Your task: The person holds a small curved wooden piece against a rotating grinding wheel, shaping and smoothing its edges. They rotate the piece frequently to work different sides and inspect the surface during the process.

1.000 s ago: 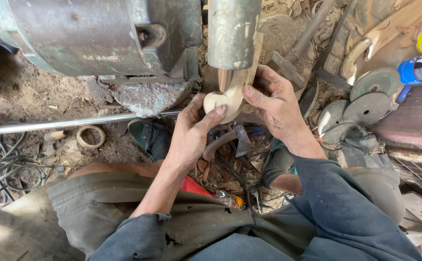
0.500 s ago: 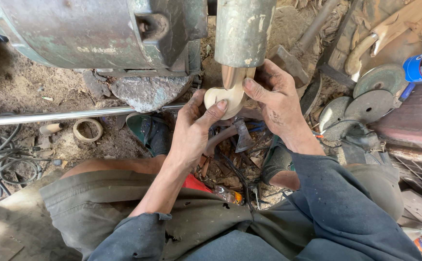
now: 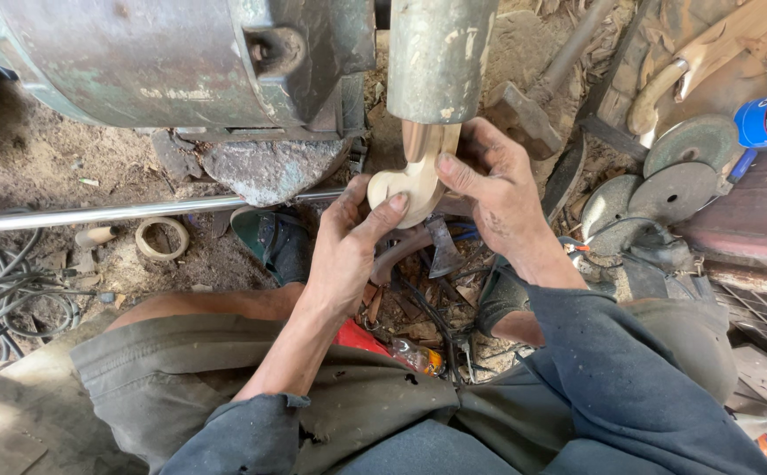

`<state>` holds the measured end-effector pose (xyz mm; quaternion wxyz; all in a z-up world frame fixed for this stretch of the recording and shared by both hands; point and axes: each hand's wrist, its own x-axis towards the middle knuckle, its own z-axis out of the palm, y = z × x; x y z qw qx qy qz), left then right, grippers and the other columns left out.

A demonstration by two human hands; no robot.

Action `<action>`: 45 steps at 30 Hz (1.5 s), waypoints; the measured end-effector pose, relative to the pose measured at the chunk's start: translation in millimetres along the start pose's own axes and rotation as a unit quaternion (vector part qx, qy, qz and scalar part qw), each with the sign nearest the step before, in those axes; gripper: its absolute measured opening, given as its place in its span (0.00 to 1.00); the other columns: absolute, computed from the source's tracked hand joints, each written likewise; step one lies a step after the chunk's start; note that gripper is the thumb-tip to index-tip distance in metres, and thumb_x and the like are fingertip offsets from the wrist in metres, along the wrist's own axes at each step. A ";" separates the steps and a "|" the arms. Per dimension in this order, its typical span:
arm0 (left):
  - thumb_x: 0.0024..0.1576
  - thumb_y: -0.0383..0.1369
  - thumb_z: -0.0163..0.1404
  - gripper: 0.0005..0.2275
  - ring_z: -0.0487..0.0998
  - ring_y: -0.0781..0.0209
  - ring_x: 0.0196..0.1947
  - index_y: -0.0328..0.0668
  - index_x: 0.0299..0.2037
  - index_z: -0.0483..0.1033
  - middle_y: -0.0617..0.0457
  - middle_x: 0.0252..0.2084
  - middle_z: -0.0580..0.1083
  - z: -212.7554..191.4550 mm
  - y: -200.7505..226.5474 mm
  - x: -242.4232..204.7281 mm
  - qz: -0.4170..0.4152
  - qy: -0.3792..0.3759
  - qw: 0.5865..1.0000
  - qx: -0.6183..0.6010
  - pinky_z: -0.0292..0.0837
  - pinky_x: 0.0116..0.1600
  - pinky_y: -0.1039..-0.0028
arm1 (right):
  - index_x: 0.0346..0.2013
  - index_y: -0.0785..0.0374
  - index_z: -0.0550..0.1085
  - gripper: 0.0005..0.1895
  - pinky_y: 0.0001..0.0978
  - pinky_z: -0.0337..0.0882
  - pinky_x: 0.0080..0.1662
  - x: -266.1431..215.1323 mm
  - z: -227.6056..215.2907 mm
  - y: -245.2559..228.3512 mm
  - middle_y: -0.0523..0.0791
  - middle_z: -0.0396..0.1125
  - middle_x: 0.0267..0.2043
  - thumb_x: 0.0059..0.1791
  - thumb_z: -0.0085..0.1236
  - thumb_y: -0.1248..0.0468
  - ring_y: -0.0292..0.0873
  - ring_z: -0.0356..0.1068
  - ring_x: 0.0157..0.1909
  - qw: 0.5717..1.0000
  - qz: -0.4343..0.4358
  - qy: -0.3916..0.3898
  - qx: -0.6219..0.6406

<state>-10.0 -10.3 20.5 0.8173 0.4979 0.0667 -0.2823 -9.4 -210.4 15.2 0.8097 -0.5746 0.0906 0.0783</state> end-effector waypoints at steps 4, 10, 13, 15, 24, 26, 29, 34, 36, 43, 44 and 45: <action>0.61 0.29 0.52 0.17 0.80 0.59 0.50 0.26 0.56 0.68 0.42 0.52 0.75 -1.7 -1.6 -11.3 -0.038 0.006 0.998 -0.044 0.83 0.55 0.66 | 0.62 0.70 0.69 0.23 0.34 0.71 0.60 -13.2 1.8 1.5 0.48 0.70 0.55 0.53 0.61 0.66 0.39 0.70 0.57 1.000 0.014 -0.005 -0.015; 0.61 0.30 0.52 0.18 0.79 0.60 0.49 0.29 0.58 0.67 0.45 0.51 0.75 4.5 2.4 -3.6 -0.032 -0.010 0.999 -0.019 0.82 0.52 0.67 | 0.63 0.70 0.67 0.25 0.37 0.72 0.61 -1.6 -7.8 -14.5 0.48 0.70 0.57 0.53 0.59 0.64 0.42 0.71 0.58 0.997 0.025 -0.005 0.074; 0.61 0.31 0.52 0.17 0.78 0.61 0.46 0.30 0.58 0.68 0.46 0.48 0.76 7.1 6.7 2.2 -0.030 -0.005 0.999 -0.017 0.82 0.49 0.67 | 0.63 0.72 0.67 0.24 0.38 0.72 0.62 10.4 -9.5 -17.8 0.49 0.69 0.58 0.55 0.58 0.63 0.42 0.70 0.60 0.998 0.011 -0.031 0.049; 0.61 0.31 0.52 0.17 0.77 0.62 0.42 0.31 0.57 0.68 0.47 0.46 0.76 5.6 7.8 4.2 -0.048 0.004 0.998 -0.050 0.83 0.45 0.66 | 0.64 0.72 0.68 0.25 0.36 0.70 0.63 16.8 -7.7 -14.9 0.49 0.69 0.59 0.55 0.58 0.63 0.41 0.69 0.60 0.999 -0.006 -0.034 0.033; 0.61 0.31 0.53 0.17 0.79 0.62 0.47 0.28 0.57 0.70 0.45 0.48 0.77 0.2 -2.3 2.7 0.000 0.019 1.000 -0.020 0.78 0.51 0.70 | 0.63 0.71 0.69 0.23 0.32 0.69 0.63 13.6 -6.2 -2.2 0.47 0.70 0.58 0.55 0.61 0.64 0.38 0.68 0.60 0.999 -0.018 -0.016 0.026; 0.61 0.31 0.54 0.17 0.79 0.60 0.44 0.29 0.58 0.70 0.44 0.47 0.78 -0.3 -3.4 0.4 -0.012 0.027 0.999 -0.012 0.77 0.50 0.70 | 0.62 0.70 0.69 0.24 0.33 0.69 0.62 13.3 -5.9 -0.7 0.47 0.70 0.57 0.54 0.61 0.64 0.39 0.69 0.59 0.999 -0.017 -0.013 0.031; 0.61 0.31 0.54 0.18 0.79 0.61 0.46 0.28 0.58 0.70 0.45 0.47 0.78 -2.0 -4.4 -2.8 -0.014 0.024 1.000 -0.007 0.78 0.50 0.70 | 0.62 0.70 0.69 0.24 0.33 0.70 0.61 7.9 -5.7 2.3 0.47 0.70 0.56 0.53 0.61 0.63 0.39 0.69 0.58 0.999 -0.001 -0.005 0.034; 0.61 0.32 0.54 0.18 0.79 0.62 0.47 0.28 0.58 0.70 0.45 0.48 0.78 -4.1 -4.3 -7.8 -0.018 0.025 0.999 -0.005 0.78 0.51 0.71 | 0.60 0.72 0.70 0.23 0.33 0.70 0.60 2.3 -3.0 3.8 0.48 0.70 0.54 0.53 0.62 0.63 0.39 0.69 0.56 0.999 0.009 -0.001 0.032; 0.61 0.32 0.54 0.18 0.79 0.63 0.47 0.28 0.58 0.70 0.46 0.49 0.78 -5.9 -6.3 -11.2 -0.024 0.027 0.999 -0.021 0.77 0.52 0.72 | 0.60 0.72 0.70 0.24 0.33 0.70 0.60 -1.0 -0.6 5.3 0.47 0.70 0.55 0.53 0.62 0.63 0.39 0.69 0.57 1.000 0.009 0.002 0.024; 0.61 0.33 0.53 0.19 0.79 0.57 0.42 0.27 0.58 0.69 0.43 0.47 0.78 -17.9 -20.5 -32.6 -0.079 0.010 0.997 0.015 0.72 0.43 0.72 | 0.62 0.70 0.69 0.25 0.30 0.67 0.62 -24.6 3.9 11.8 0.45 0.70 0.57 0.52 0.60 0.65 0.37 0.68 0.58 1.000 0.029 -0.008 -0.001; 0.61 0.33 0.53 0.19 0.79 0.58 0.44 0.28 0.58 0.69 0.44 0.48 0.77 -19.1 -21.6 -34.9 -0.079 -0.006 0.997 0.016 0.76 0.46 0.71 | 0.62 0.70 0.69 0.24 0.31 0.68 0.61 -29.4 2.7 12.1 0.46 0.70 0.56 0.52 0.60 0.65 0.37 0.69 0.57 0.999 0.037 -0.008 0.008; 0.61 0.33 0.53 0.19 0.79 0.59 0.47 0.28 0.58 0.68 0.45 0.49 0.77 -19.4 -22.2 -35.7 -0.079 -0.023 0.996 0.018 0.79 0.50 0.70 | 0.61 0.71 0.69 0.24 0.31 0.68 0.61 -34.6 -0.1 11.3 0.46 0.70 0.55 0.52 0.60 0.65 0.37 0.69 0.57 0.999 0.046 -0.008 0.018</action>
